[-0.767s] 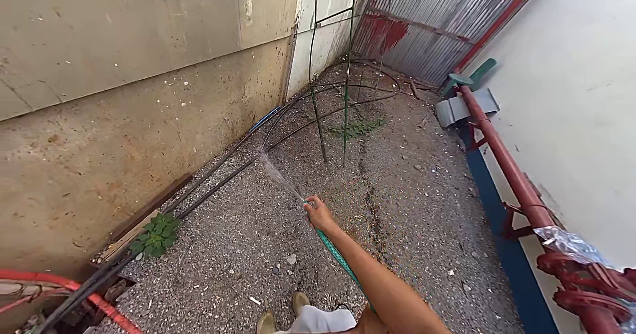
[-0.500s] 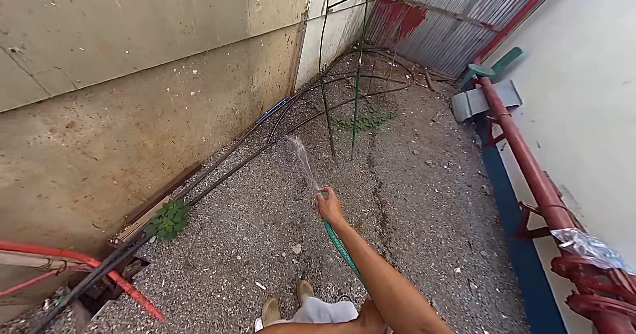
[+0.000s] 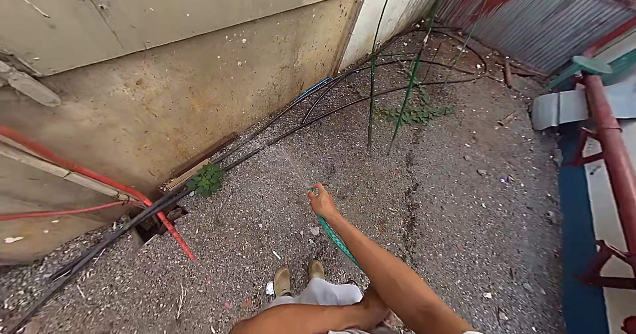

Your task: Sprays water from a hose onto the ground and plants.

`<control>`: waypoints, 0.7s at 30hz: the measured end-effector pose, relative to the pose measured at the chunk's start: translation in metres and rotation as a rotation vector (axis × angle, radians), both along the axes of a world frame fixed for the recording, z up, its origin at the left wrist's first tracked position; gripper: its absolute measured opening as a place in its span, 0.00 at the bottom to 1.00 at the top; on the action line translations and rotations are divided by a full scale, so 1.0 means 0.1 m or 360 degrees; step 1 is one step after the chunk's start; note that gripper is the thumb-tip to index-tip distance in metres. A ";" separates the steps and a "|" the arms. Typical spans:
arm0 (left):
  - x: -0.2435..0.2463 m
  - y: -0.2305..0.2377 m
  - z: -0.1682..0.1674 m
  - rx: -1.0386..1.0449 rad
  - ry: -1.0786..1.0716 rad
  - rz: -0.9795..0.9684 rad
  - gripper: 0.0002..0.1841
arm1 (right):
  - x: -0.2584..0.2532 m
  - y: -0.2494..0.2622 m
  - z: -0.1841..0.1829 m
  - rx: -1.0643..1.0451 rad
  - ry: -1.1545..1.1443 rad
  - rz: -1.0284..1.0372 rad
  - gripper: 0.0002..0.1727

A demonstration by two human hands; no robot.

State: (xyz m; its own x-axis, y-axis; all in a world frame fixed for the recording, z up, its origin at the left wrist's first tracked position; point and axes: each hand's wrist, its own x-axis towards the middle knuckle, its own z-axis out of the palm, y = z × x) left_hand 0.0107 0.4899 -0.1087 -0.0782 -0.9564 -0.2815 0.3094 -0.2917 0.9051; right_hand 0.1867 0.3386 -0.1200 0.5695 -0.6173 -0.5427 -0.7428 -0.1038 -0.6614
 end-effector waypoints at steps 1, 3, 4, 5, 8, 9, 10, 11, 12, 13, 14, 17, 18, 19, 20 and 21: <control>0.03 0.00 0.04 0.0038 -0.0011 0.0002 0.13 | 0.04 0.04 0.00 0.0010 0.0017 0.0059 0.23; 0.05 0.01 0.05 0.0099 0.0013 0.0073 0.11 | 0.11 0.12 -0.02 -0.0014 0.0052 0.0077 0.23; 0.06 0.03 0.04 0.0121 0.0056 0.0118 0.11 | 0.15 0.11 -0.04 -0.0037 0.0049 0.0037 0.23; 0.08 0.04 0.04 0.0144 0.0094 0.0153 0.10 | 0.18 0.09 -0.08 -0.0055 0.0035 -0.0002 0.24; 0.09 0.00 0.01 0.0272 0.0146 0.0205 0.06 | 0.26 0.11 -0.12 -0.0027 0.0061 0.0095 0.24; 0.06 -0.03 -0.01 0.0319 0.0160 0.0216 0.06 | 0.27 0.17 -0.12 0.0003 0.0080 0.0187 0.24; 0.06 -0.04 0.02 0.0333 0.0166 0.0229 0.05 | 0.29 0.25 -0.12 0.0039 0.0096 0.0286 0.24; 0.08 -0.02 0.06 0.0321 0.0156 0.0236 0.05 | 0.31 0.34 -0.10 0.0070 0.0111 0.0376 0.24; 0.12 0.01 0.11 0.0299 0.0132 0.0236 0.06 | 0.34 0.44 -0.10 0.0094 0.0126 0.0454 0.23; 0.16 0.06 0.18 0.0260 0.0091 0.0234 0.06 | 0.36 0.53 -0.10 0.0116 0.0147 0.0526 0.23; 0.21 0.11 0.24 0.0194 0.0041 0.0238 0.06 | 0.38 0.62 -0.11 0.0134 0.0173 0.0594 0.23; 0.25 0.18 0.27 0.0087 -0.0043 0.0270 0.11 | 0.42 0.82 -0.11 0.0163 0.0259 0.0726 0.23; 0.22 0.19 0.23 0.0104 -0.0013 0.0300 0.12 | 0.44 0.86 -0.11 0.0157 0.0252 0.0735 0.24; 0.20 0.19 0.17 0.0120 0.0024 0.0338 0.13 | 0.45 0.90 -0.11 0.0152 0.0220 0.0733 0.24; 0.18 0.18 0.13 0.0135 0.0068 0.0379 0.12 | 0.47 0.93 -0.12 0.0144 0.0178 0.0737 0.23; 0.16 0.18 0.08 0.0157 0.0115 0.0414 0.11 | 0.49 0.98 -0.12 0.0137 0.0157 0.0769 0.23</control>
State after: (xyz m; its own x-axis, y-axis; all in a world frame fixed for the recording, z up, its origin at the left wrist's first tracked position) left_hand 0.0270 0.5081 -0.1002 0.1432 -0.9153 -0.3766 0.4481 -0.2793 0.8492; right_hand 0.2362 0.4369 -0.1317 0.7226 -0.2462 -0.6459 -0.6828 -0.3999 -0.6115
